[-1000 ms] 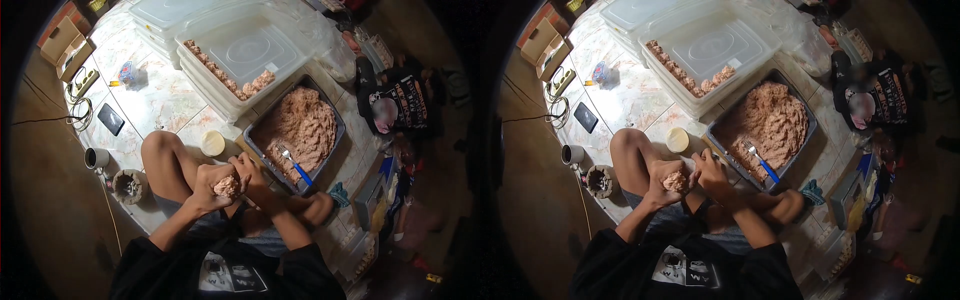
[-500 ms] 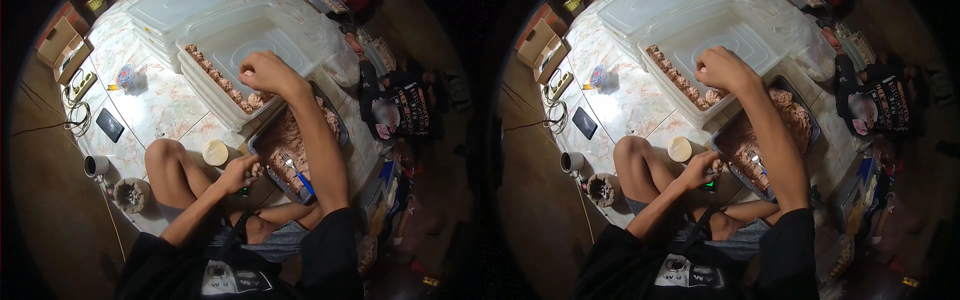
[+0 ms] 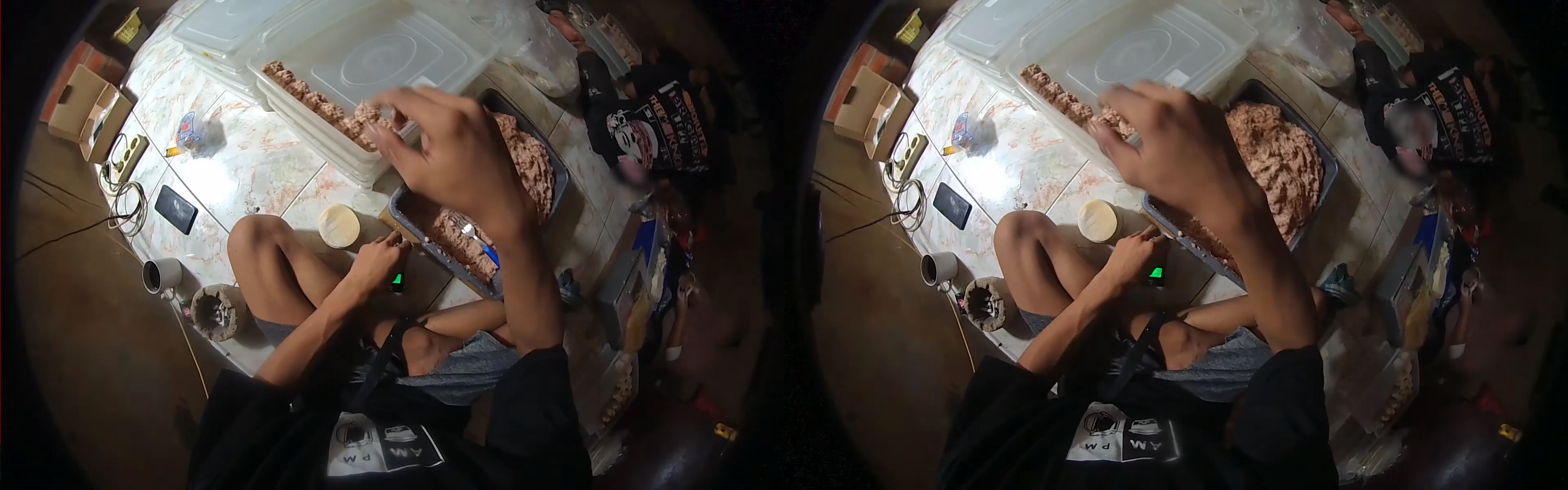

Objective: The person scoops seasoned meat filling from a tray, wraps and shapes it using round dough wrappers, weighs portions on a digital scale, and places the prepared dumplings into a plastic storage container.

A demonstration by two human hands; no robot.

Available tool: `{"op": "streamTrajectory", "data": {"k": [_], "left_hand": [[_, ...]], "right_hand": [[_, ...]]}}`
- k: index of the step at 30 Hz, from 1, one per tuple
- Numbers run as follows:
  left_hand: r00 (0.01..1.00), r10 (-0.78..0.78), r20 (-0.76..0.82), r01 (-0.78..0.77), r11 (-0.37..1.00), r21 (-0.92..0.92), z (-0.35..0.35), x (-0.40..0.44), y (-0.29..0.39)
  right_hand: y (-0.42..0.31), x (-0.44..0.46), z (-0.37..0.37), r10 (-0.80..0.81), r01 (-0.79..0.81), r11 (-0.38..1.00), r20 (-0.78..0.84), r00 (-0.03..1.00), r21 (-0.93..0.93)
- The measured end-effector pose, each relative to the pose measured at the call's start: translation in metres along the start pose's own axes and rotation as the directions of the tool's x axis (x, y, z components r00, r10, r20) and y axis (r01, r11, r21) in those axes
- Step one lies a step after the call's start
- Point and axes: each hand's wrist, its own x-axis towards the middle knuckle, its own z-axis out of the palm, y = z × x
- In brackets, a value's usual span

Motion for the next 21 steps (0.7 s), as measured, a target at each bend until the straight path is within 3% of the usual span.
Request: {"op": "streamTrajectory", "data": {"k": [4,6,8,10,13,16,17,19,21], "left_hand": [[0.999,0.034,0.035,-0.04,0.982,0.187,0.012,0.003,-0.007],[0.995,0.01,0.096,-0.027,0.983,0.18,0.004,0.001,0.001],[0.995,-0.005,0.098,-0.014,0.98,0.197,0.005,-0.001,-0.002],[0.999,-0.013,0.036,0.005,0.973,0.231,0.021,-0.006,-0.015],[0.993,-0.004,-0.114,0.005,1.0,0.008,-0.02,-0.023,0.002],[0.874,-0.37,-0.315,0.285,0.915,-0.285,-0.037,-0.027,-0.002],[0.869,-0.325,-0.372,0.279,0.945,-0.174,-0.043,-0.025,-0.006],[0.852,-0.213,-0.479,0.27,0.961,0.052,-0.06,-0.015,-0.017],[0.873,-0.223,-0.434,0.268,0.962,0.045,-0.052,-0.016,-0.035]], "right_hand": [[-0.003,-0.089,-0.018,0.207,-0.219,0.971,0.113,0.972,0.1],[-0.005,-0.14,-0.008,0.338,-0.35,0.89,0.092,0.937,0.293],[-0.011,-0.194,0.004,0.487,-0.506,0.8,0.144,0.861,0.322],[-0.009,-0.248,0.031,0.425,-0.411,0.825,0.054,0.904,0.388],[-0.028,-0.296,0.039,0.717,-0.768,0.504,0.304,0.627,0.395],[-0.021,-0.326,0.051,0.723,-0.741,0.595,0.196,0.662,0.311],[-0.016,-0.334,0.059,0.75,-0.766,0.547,0.207,0.628,0.338],[-0.015,-0.31,0.053,0.707,-0.727,0.638,0.181,0.683,0.253],[-0.01,-0.291,0.063,0.667,-0.695,0.702,0.197,0.718,0.155]]}}
